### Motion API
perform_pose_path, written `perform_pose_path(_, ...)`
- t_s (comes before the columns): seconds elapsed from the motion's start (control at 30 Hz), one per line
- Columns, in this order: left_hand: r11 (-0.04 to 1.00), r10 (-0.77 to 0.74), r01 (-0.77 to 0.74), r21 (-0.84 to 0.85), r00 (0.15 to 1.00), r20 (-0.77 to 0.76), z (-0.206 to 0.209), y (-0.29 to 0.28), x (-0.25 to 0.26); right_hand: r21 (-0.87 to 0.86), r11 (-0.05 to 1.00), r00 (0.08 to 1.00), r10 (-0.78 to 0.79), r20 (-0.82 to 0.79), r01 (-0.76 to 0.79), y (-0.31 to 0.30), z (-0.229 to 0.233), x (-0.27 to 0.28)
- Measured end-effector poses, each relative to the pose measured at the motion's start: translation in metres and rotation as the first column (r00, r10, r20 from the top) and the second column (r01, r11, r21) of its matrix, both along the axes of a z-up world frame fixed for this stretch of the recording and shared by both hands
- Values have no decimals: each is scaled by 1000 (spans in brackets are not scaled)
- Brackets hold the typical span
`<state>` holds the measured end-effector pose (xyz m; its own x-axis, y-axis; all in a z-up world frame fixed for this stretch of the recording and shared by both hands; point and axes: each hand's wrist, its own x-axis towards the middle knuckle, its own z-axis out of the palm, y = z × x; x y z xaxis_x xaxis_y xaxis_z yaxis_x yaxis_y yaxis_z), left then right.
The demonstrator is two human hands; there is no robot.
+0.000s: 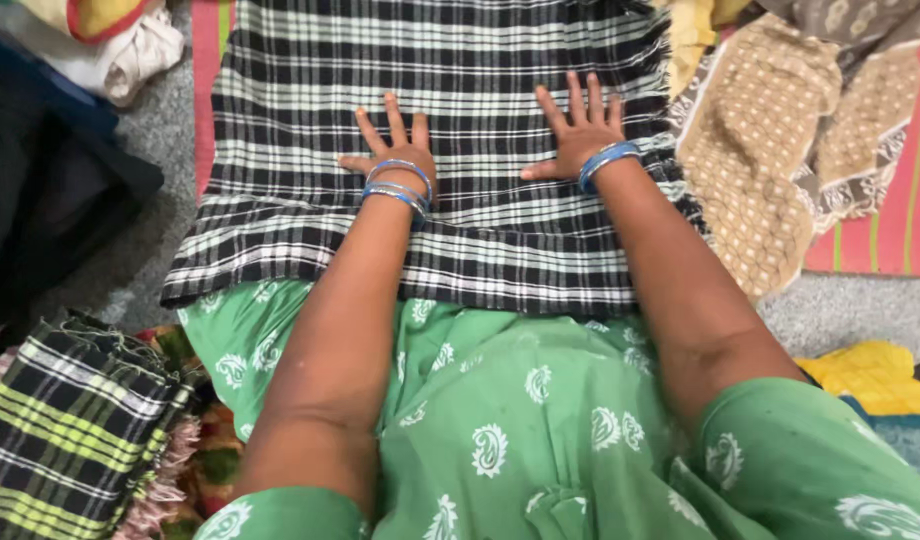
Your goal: The person folds a black and white checkered cloth and a yellow garment by hand while sitting on a mat on the floor, placing the folded items into a pile.
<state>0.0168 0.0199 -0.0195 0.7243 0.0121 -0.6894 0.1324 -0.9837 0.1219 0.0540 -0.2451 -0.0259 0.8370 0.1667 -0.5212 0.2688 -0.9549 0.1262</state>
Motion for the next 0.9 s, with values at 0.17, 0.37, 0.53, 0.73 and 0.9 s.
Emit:
perform_pose_path(0.17, 999, 16, -17, -30, 1000, -26, 20, 3, -5, -144, 989, 998, -46, -49, 39, -6, 16, -47)
perform_pose_path(0.37, 1000, 23, -24, 19, 1000, 7, 26, 8, -22, -18, 1000, 998, -21, 52, 22, -43, 48, -123)
perform_pose_path(0.53, 992, 49, -31, 126, 989, -141, 57, 45, -42, -114, 988, 990, -98, 98, 109, -109, 94, -159)
perform_pose_path(0.73, 976, 154, -159, 147, 987, 45, 94, 125, -94, 201, 977, 976, -107, 190, 68, -143, 138, -220)
perform_pose_path(0.9, 973, 222, -158, -170, 843, 491, 89, 187, -172, 403, 899, 965, 74, 252, -174, -110, 141, -259)
